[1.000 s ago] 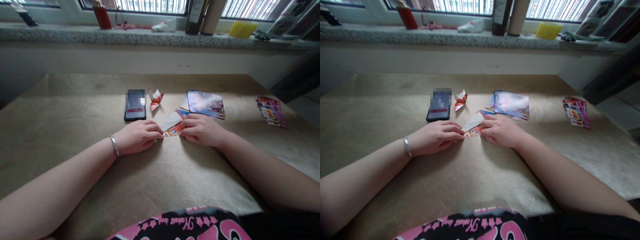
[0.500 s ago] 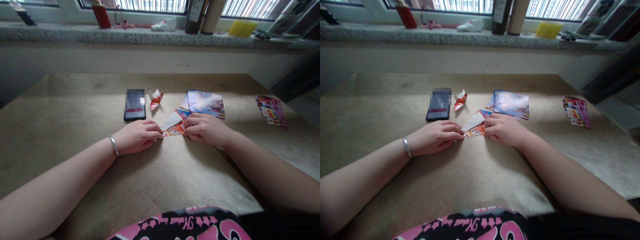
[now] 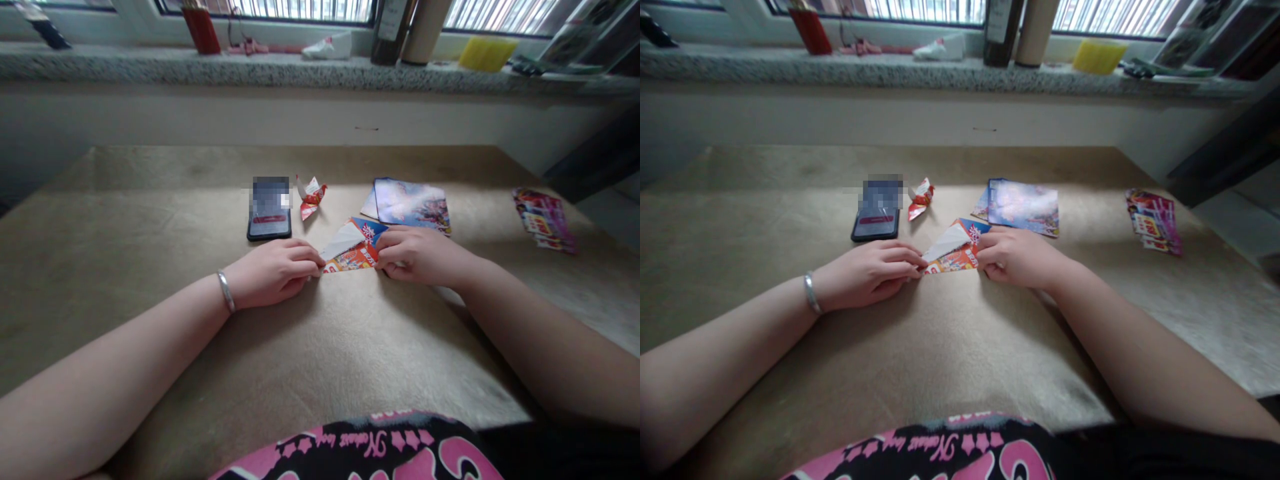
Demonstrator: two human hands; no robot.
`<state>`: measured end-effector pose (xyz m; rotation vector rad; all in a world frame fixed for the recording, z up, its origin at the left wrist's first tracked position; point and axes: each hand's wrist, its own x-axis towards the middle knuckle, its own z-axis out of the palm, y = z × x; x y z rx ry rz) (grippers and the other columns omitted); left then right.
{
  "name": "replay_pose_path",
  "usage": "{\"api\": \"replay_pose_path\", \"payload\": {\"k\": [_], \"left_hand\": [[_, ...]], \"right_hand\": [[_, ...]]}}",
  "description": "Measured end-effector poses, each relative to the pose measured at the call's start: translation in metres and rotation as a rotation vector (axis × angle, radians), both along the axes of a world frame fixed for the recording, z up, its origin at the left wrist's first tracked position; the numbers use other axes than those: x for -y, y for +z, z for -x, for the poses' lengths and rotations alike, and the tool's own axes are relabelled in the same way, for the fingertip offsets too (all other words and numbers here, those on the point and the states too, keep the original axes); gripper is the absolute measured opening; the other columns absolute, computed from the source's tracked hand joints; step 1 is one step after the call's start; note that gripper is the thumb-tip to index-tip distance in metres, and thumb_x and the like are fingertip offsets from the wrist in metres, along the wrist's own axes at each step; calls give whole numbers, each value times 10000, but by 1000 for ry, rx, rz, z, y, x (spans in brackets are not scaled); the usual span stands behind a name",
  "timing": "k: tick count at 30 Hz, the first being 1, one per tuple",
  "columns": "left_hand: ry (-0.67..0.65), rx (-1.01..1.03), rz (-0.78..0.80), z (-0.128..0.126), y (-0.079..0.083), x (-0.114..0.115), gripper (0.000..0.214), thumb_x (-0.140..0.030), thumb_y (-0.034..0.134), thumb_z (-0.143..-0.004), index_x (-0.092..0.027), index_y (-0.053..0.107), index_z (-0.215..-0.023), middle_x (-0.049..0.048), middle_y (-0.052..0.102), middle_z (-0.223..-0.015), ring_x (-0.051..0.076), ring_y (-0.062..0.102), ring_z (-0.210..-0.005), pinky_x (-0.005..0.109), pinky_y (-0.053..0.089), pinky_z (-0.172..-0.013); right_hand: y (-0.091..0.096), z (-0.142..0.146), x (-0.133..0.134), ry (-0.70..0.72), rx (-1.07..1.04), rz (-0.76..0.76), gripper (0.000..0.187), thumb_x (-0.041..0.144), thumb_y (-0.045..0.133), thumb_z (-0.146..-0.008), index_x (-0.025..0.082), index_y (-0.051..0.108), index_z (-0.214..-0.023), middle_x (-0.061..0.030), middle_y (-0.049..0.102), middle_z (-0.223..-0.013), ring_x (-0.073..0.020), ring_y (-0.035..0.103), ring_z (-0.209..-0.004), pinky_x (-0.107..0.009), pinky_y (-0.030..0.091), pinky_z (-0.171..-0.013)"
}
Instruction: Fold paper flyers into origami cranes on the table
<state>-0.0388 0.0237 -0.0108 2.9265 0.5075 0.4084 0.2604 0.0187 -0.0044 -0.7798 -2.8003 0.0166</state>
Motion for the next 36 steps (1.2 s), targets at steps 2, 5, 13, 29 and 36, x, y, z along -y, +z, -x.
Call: {"api": "replay_pose_path", "payload": {"k": [2,5,13,29,36], "left_hand": [[5,0,9,0,0,0,216,-126,456,-864,-185,633,-973,69,644,-1115,180,572,-1017,332,504,-867],[3,6,31,1,1,1,183,-114,457,-854,-176,621,-907,71,642,-1117,180,573,-1027,337,505,-876],[-20,10,112,4,4,1,129,-86,499,-776,-173,580,-828,75,637,-1149,194,566,-1083,349,507,-905],[-52,41,217,8,4,-3,134,-86,476,-799,-165,535,-708,85,645,-1161,195,560,-1123,365,502,-931],[-43,45,279,9,5,-4,141,-90,474,-803,-162,537,-699,90,643,-1171,196,549,-1145,371,493,-947]], "right_hand": [[0,-1,0,-16,6,30,204,152,495,-793,240,677,-768,-11,650,-858,-134,556,-771,-253,417,-678],[1,-3,1,-35,26,66,199,152,503,-791,243,679,-777,-12,654,-879,-130,571,-776,-251,418,-674],[8,-9,3,-74,76,75,196,159,510,-778,249,680,-739,-8,668,-873,-138,598,-764,-262,409,-633],[12,-16,2,-123,141,134,168,144,519,-754,236,651,-705,-3,667,-861,-137,588,-767,-269,400,-664],[12,-5,7,-187,128,102,101,139,510,-719,195,573,-663,-27,619,-766,-150,532,-725,-274,372,-659]]}}
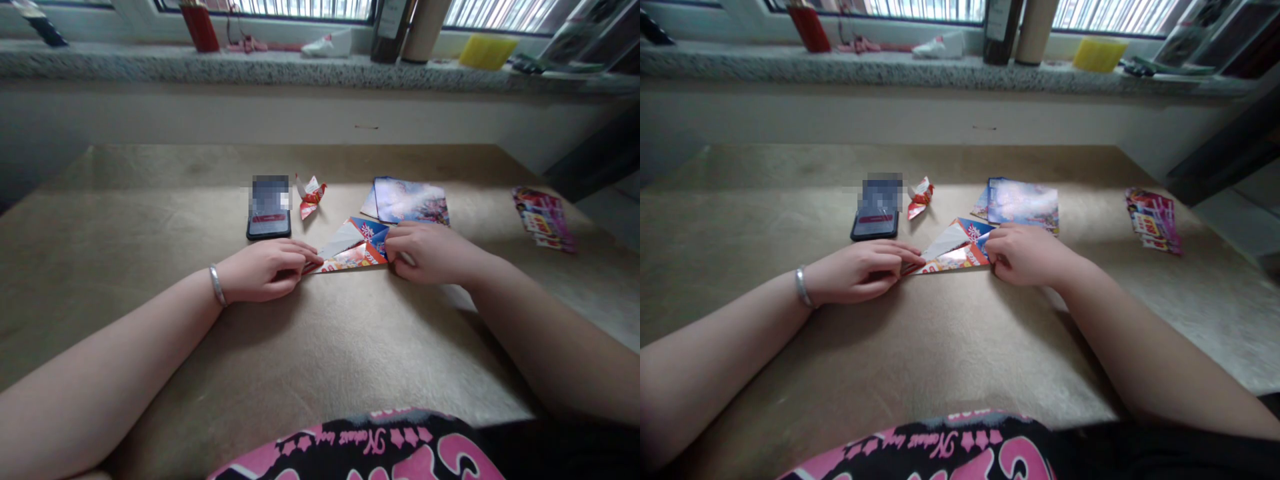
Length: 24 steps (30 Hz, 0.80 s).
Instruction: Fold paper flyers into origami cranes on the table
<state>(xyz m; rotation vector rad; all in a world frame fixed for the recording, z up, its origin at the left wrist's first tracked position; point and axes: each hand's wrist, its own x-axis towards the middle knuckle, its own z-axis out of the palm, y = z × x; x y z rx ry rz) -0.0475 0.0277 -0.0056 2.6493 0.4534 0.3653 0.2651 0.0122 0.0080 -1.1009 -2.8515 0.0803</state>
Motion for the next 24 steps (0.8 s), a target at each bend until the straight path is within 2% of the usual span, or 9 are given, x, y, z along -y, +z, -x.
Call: {"api": "replay_pose_path", "payload": {"k": [5,8,13,16,18,21,24], "left_hand": [[11,14,10,0,0,0,154,-99,468,-817,-161,534,-692,81,654,-1152,189,563,-1130,359,493,-946],[-1,24,-27,-1,0,0,174,-116,465,-832,-160,549,-687,79,665,-1115,195,572,-1109,352,499,-927],[74,45,-95,-7,0,4,170,-164,450,-872,-162,619,-868,88,669,-969,182,593,-1026,311,516,-858],[136,23,-142,-10,-1,4,161,-179,448,-876,-156,607,-881,85,649,-948,171,598,-949,306,513,-836],[153,1,-202,-12,-4,4,193,-171,448,-873,-152,605,-983,99,635,-1033,179,587,-974,333,504,-877],[149,-35,-298,-13,-7,5,321,-172,449,-883,-141,555,-1185,125,563,-1258,227,504,-1178,406,443,-1009],[158,-80,-316,-15,-8,9,356,-203,426,-916,-139,534,-1250,117,528,-1329,242,431,-1274,424,398,-1066]], "right_hand": [[-6,4,-1,-65,10,-23,193,308,513,-834,193,579,-693,-38,610,-753,-164,537,-738,-280,373,-644],[-10,6,-1,-118,21,-73,240,409,536,-848,195,598,-757,-56,627,-842,-186,550,-788,-287,386,-639],[-12,15,2,-168,10,-129,284,444,544,-855,187,616,-951,-100,632,-1024,-229,559,-911,-329,431,-722],[-14,22,5,-191,-7,-149,318,453,523,-868,183,616,-1007,-116,631,-1069,-246,562,-943,-339,448,-723],[-16,26,6,-193,-41,-152,309,437,530,-869,180,621,-1015,-119,627,-1107,-248,567,-956,-346,463,-738],[-18,27,3,-139,-106,-113,304,396,535,-876,178,627,-1068,-112,614,-1168,-244,569,-1010,-371,474,-842],[-19,27,-1,-107,-167,-64,315,356,531,-885,170,620,-1124,-110,608,-1197,-238,563,-1068,-388,463,-926]]}}
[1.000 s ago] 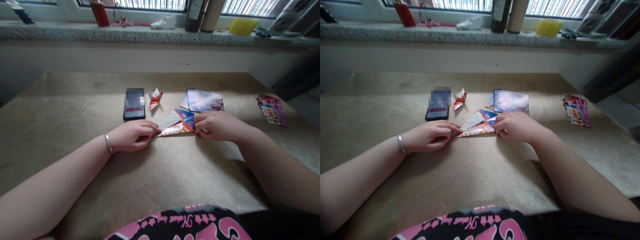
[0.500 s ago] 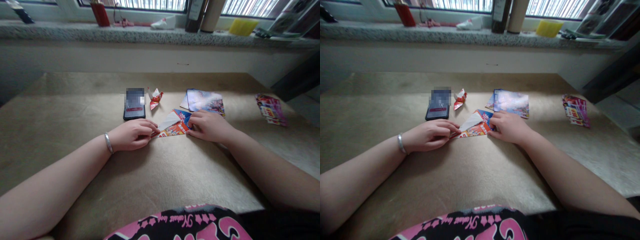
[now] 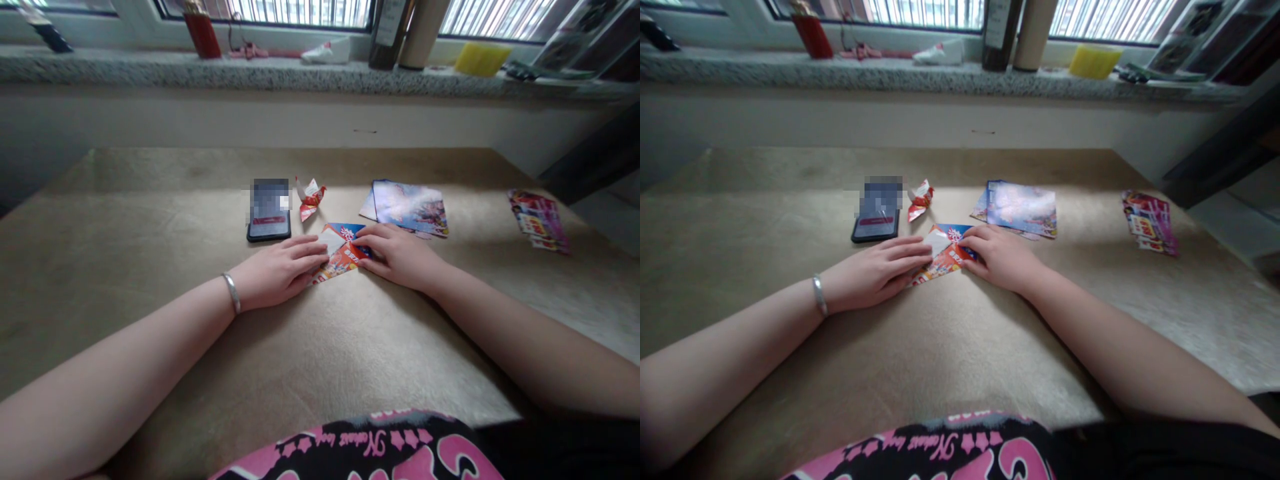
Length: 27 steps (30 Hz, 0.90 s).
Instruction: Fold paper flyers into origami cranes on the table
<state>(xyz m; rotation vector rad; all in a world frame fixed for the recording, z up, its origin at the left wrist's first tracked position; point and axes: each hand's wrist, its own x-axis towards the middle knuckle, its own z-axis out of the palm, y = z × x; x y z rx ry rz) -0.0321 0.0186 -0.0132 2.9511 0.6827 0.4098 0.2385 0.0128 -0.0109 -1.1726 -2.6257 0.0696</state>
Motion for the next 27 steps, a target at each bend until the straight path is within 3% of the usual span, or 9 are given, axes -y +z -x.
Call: {"api": "replay_pose_path", "payload": {"k": [9,12,15,23,27], "left_hand": [[13,-32,-4,-6,14,6,357,-316,540,-853,-174,613,-1172,104,632,-1127,243,564,-1032,494,376,-1035],[-2,-55,-12,-5,14,7,373,-374,542,-860,-206,608,-1187,96,629,-1069,236,557,-1006,467,400,-1000],[1,-66,21,-4,11,7,414,-414,511,-884,-216,566,-1244,110,587,-1108,230,532,-1047,390,449,-936],[90,-150,46,-7,8,9,627,-621,527,-819,-252,485,-1324,109,450,-1349,310,398,-1252,492,285,-1089],[164,-165,67,-10,6,11,642,-636,543,-802,-261,483,-1318,96,429,-1393,312,377,-1290,502,249,-1108]], "right_hand": [[-4,-1,-5,59,7,5,357,301,501,-905,165,593,-1222,-113,562,-1314,-242,523,-1203,-418,436,-1014],[-6,-1,-6,44,-10,-8,350,299,510,-904,164,607,-1212,-119,553,-1325,-251,524,-1204,-433,442,-1009],[-8,0,-8,25,-47,2,354,294,531,-896,164,604,-1217,-115,560,-1316,-239,538,-1185,-413,457,-998],[-7,6,-10,0,-84,7,295,289,505,-909,194,640,-1153,-84,607,-1253,-212,564,-1140,-394,462,-991],[-4,10,-7,-2,-57,8,323,309,492,-911,169,630,-1168,-98,597,-1259,-222,549,-1148,-388,455,-990]]}}
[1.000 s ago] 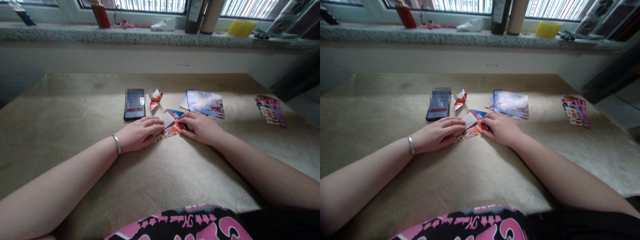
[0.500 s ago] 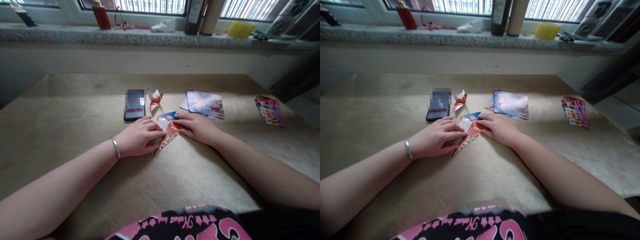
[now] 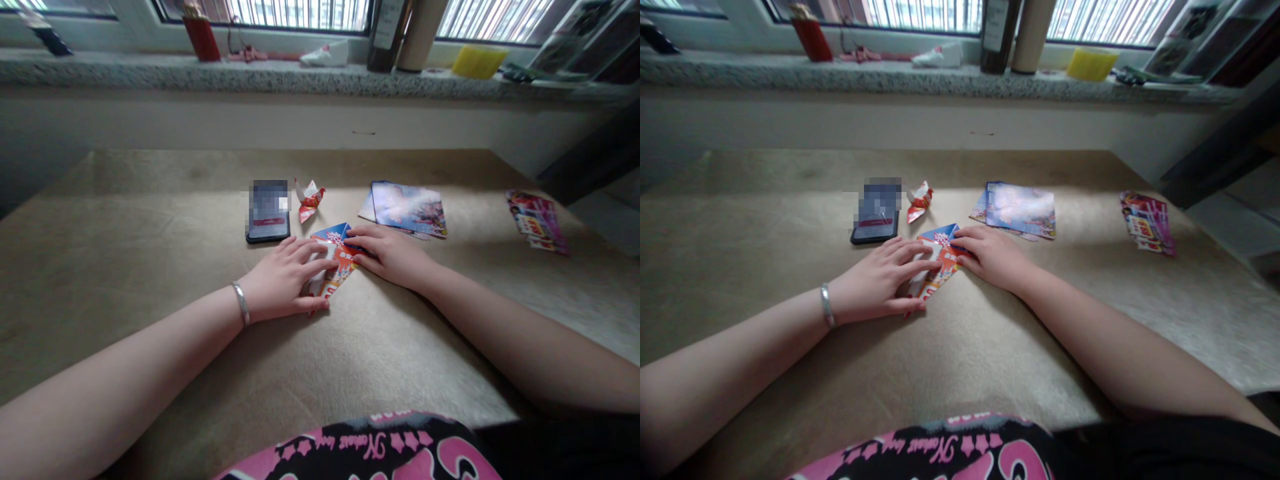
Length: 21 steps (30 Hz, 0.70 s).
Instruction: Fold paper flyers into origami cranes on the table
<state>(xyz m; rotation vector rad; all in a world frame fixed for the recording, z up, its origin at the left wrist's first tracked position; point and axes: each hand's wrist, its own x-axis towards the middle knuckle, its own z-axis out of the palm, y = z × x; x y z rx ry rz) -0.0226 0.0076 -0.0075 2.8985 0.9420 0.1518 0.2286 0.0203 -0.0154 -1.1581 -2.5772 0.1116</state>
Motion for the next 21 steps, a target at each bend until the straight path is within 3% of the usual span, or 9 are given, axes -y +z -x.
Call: {"api": "replay_pose_path", "payload": {"k": [6,10,17,21], "left_hand": [[52,-9,-38,-2,-2,3,760,-613,520,-815,-108,405,-1371,129,427,-1421,281,364,-1318,418,253,-1132],[54,-72,-46,-1,1,2,732,-591,440,-863,-106,369,-1406,111,384,-1462,272,347,-1333,375,270,-1122],[6,-172,28,5,3,-3,858,-649,466,-809,-137,251,-1463,94,230,-1532,290,235,-1391,403,220,-1135],[-30,-176,3,7,2,-5,727,-578,368,-896,-145,242,-1466,79,221,-1535,266,245,-1388,388,197,-1141]], "right_hand": [[0,6,4,-34,35,25,471,427,545,-865,158,572,-1251,-120,541,-1319,-274,491,-1199,-448,416,-1020],[-2,5,5,-28,34,41,503,434,550,-860,146,549,-1273,-140,509,-1346,-286,470,-1224,-462,402,-1034],[-7,0,1,49,-95,110,396,377,592,-840,198,588,-1193,-116,529,-1307,-254,469,-1224,-464,393,-1047],[-6,-2,1,90,-211,176,256,315,579,-842,198,627,-1065,-111,550,-1269,-222,482,-1206,-432,395,-1050]]}}
